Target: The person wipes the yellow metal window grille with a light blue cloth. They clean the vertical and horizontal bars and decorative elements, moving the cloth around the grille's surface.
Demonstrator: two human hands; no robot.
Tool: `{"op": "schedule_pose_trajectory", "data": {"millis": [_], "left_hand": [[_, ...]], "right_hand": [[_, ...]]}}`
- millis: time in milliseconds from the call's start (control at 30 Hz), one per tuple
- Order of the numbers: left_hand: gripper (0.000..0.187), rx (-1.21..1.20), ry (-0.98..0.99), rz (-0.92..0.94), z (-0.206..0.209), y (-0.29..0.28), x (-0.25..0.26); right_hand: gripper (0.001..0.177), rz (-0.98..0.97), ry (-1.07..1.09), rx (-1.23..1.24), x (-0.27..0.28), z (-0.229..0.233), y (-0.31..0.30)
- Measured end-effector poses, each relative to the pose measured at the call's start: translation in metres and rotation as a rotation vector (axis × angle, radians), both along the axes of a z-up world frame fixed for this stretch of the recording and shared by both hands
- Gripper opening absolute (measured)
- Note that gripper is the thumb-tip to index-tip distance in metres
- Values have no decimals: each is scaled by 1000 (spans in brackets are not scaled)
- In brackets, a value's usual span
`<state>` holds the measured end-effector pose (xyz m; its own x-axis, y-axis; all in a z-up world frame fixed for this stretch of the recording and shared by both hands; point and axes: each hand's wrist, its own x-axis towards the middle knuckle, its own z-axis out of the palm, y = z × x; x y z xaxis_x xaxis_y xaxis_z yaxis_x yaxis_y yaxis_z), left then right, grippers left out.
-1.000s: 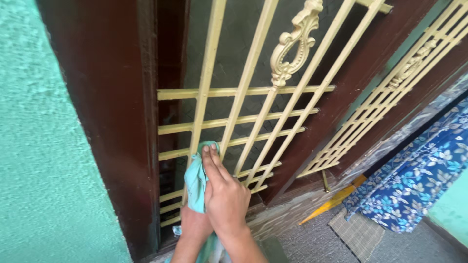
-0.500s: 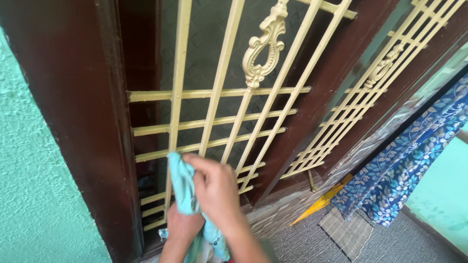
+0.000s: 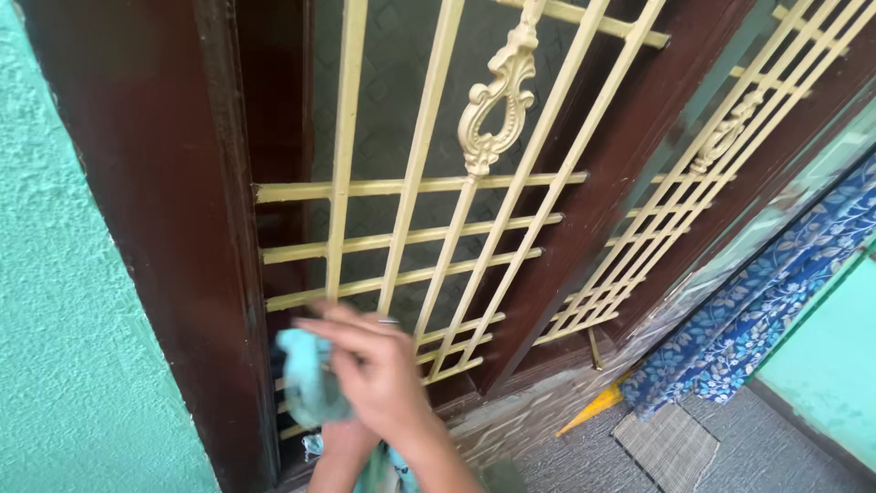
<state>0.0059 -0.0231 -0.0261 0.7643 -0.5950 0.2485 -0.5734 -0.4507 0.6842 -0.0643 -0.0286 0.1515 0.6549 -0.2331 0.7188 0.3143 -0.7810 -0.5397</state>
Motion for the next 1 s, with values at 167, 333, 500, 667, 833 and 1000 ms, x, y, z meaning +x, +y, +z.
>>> {"op": "schedule_pose_trajectory", "data": {"millis": [167, 333, 500, 667, 833, 1000], "left_hand": [[68, 103, 75, -12, 35, 23, -13], [47, -8, 26, 19, 18, 20, -12], [42, -59, 27, -22, -8, 16, 1], [41, 39, 172, -37, 52, 42, -18], [61, -270, -191, 151, 131, 96, -57], [76, -375, -435, 214, 204, 113, -42]], "right_hand": [[38, -14, 126, 565, -34, 19, -20], [36, 169, -175, 307, -7, 56, 8], [45, -298, -59, -411, 26, 58, 57], [20, -356, -51, -491, 34, 57, 31], [27, -220, -163, -274, 14, 52, 1], [40, 178, -326, 258, 5, 49, -23]]}}
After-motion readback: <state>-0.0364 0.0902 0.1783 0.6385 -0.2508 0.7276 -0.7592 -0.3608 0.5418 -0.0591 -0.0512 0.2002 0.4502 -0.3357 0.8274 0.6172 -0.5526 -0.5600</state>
